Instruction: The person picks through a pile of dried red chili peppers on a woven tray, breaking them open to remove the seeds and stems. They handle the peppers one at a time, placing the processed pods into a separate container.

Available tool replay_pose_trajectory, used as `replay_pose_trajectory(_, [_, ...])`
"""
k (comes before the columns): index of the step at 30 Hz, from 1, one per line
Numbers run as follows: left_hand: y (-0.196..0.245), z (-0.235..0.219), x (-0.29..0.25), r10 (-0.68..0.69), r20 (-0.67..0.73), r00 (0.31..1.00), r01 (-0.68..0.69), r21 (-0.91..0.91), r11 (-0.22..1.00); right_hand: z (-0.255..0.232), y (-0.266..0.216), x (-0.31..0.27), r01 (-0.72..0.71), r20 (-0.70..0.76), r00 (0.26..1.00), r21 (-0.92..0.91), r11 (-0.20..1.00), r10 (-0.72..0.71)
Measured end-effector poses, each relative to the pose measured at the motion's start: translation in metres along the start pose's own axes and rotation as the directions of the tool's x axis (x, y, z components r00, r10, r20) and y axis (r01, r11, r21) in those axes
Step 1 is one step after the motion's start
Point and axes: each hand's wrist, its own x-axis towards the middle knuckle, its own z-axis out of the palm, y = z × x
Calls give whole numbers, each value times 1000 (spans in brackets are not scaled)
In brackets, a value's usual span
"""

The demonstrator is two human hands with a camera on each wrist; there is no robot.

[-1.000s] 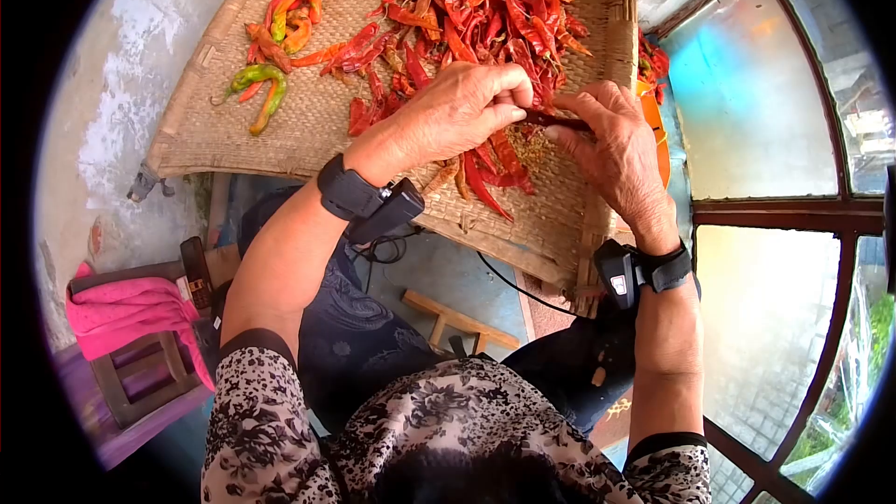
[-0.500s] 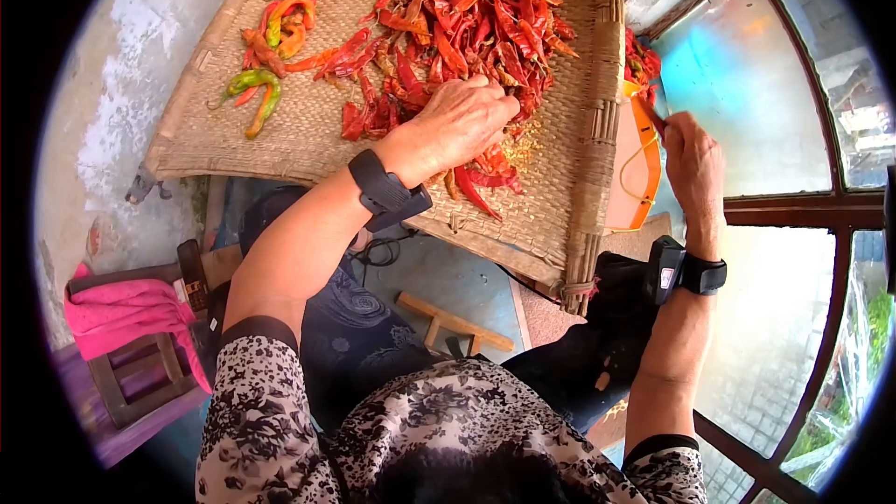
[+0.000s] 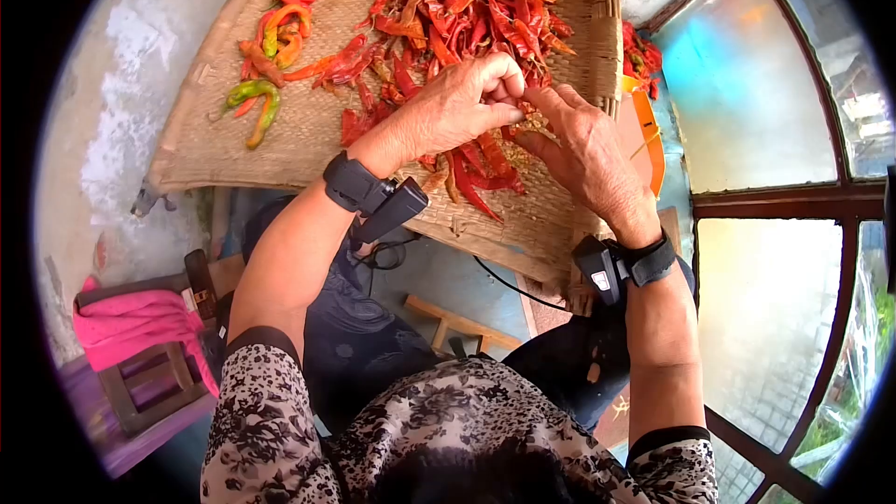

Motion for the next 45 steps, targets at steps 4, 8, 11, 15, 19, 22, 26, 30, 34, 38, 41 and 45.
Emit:
replay_pose_trajectory(4, [7, -2, -8, -55, -44, 998, 49, -113, 992, 12, -4, 11, -54, -41, 997, 298, 953, 70])
replay_pose_trajectory(8, [-2, 4, -8, 1, -160, 987, -36, -216, 976, 19, -10, 15, -99, -35, 988, 616, 781, 152])
replay_pose_trajectory(11, [7, 0, -10, -19, -89, 996, -4, -256, 967, 18, -4, 12, -111, -40, 980, 705, 701, 195])
replay_pose_trajectory(15, [-4, -15, -7, 43, -117, 992, -40, 24, 999, -11, 15, 0, -94, -358, 904, 366, 926, 234])
replay_pose_trajectory(19, [-13, -15, -23, -14, -46, 999, 45, 808, 588, -45, 45, -22, -253, -496, 840, -1, 967, 220])
replay_pose_trajectory(22, [-22, -10, -25, -31, -6, 999, 23, 812, 583, -50, 62, -38, -502, -282, 856, -251, 827, 434])
replay_pose_trajectory(26, [-28, -6, -20, 140, 9, 990, -98, 762, 640, -41, 54, -35, -330, -297, 909, -86, 940, 292])
replay_pose_trajectory(30, [-5, -5, -8, 206, -123, 971, -108, 544, 832, -20, 29, -16, -48, -198, 978, 112, 993, 69])
replay_pose_trajectory(34, [1, -2, 2, 140, -221, 965, -98, 192, 976, 4, -2, 6, 16, -162, 987, 189, 982, 16])
replay_pose_trajectory(38, [3, -4, 2, 60, -252, 966, -60, 8, 998, 16, -5, 23, 9, -286, 957, 218, 976, 55])
replay_pose_trajectory(41, [1, -5, -1, 91, -263, 961, -104, -36, 994, 14, -8, 26, 47, -323, 945, 285, 957, 50])
replay_pose_trajectory(45, [-4, -7, -6, 44, -265, 963, -89, -160, 983, -1, -3, 19, -144, -195, 953, 377, 915, 231])
